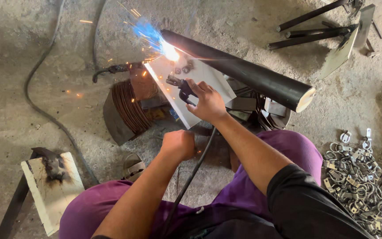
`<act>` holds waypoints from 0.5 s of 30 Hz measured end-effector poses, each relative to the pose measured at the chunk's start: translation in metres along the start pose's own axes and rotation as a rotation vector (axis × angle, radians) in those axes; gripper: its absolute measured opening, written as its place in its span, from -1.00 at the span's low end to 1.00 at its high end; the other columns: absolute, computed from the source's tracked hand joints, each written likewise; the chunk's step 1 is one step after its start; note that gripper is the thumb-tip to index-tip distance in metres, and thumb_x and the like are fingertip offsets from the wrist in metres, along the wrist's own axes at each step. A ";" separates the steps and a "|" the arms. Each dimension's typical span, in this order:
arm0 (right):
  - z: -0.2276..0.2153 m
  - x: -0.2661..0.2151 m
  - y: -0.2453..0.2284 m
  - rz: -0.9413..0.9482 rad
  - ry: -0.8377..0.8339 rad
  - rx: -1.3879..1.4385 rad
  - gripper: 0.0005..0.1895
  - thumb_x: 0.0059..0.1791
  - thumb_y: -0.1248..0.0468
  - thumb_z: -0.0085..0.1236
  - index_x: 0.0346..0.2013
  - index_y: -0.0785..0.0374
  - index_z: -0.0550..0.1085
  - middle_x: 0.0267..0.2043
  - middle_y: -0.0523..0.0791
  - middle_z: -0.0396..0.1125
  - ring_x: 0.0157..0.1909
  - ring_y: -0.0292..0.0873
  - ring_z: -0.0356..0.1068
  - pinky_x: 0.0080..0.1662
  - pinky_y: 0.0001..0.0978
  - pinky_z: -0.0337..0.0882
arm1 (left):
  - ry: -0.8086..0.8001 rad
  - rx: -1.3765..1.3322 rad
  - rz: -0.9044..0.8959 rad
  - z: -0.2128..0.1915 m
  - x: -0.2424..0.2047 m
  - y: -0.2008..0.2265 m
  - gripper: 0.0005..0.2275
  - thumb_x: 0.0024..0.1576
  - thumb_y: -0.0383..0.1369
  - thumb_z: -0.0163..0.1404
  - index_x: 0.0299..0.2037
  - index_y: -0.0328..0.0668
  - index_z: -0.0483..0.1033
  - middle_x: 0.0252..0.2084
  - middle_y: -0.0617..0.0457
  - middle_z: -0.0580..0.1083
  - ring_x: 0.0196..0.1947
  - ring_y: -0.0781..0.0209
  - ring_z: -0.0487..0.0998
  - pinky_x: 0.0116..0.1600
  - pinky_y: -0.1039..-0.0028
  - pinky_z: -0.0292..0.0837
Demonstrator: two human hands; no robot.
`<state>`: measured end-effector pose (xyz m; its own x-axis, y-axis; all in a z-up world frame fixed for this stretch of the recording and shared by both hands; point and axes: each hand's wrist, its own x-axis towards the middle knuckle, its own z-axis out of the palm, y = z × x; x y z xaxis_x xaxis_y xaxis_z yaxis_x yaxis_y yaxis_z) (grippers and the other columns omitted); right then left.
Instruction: The person welds a metal pipe to a flat metal plate using a handheld welding torch. They repeatedly reposition the pipe and plate, apply welds at multiple points, and inspect the joints while seated on the floor.
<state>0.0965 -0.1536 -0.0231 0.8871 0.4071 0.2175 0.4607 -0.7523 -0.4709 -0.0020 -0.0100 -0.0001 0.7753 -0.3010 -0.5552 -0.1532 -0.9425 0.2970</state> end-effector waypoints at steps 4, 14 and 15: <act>0.000 0.000 0.001 -0.042 0.020 0.016 -0.06 -0.25 0.14 0.43 0.38 -0.03 0.23 -0.02 -0.06 0.36 0.00 0.13 0.44 0.00 -0.06 0.46 | -0.059 0.087 0.062 -0.018 -0.010 0.015 -0.69 0.00 -0.07 0.14 -0.21 -0.09 0.65 -0.16 -0.10 0.59 -0.11 -0.08 0.63 -0.06 0.17 0.57; 0.002 -0.003 0.007 0.057 -0.072 -0.002 -0.14 -0.20 0.07 0.35 0.37 -0.05 0.26 0.02 -0.06 0.35 -0.02 0.14 0.45 -0.05 -0.02 0.47 | 0.065 -0.100 0.224 -0.140 -0.083 0.033 -0.63 0.06 0.01 0.11 -0.26 -0.15 0.62 -0.24 -0.12 0.58 -0.16 -0.14 0.60 -0.02 0.09 0.49; 0.002 -0.003 0.009 0.036 -0.064 0.001 -0.16 -0.18 0.04 0.35 0.37 -0.03 0.26 0.01 -0.05 0.35 0.00 0.15 0.44 -0.04 -0.01 0.46 | 0.130 -0.126 0.225 -0.149 -0.089 0.034 -0.64 0.06 0.00 0.10 -0.31 -0.15 0.62 -0.27 -0.11 0.58 -0.18 -0.14 0.61 -0.03 0.08 0.50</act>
<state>0.0978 -0.1608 -0.0293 0.8995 0.4119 0.1458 0.4285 -0.7665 -0.4784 0.0151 0.0065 0.1747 0.8035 -0.4721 -0.3627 -0.2598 -0.8261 0.5000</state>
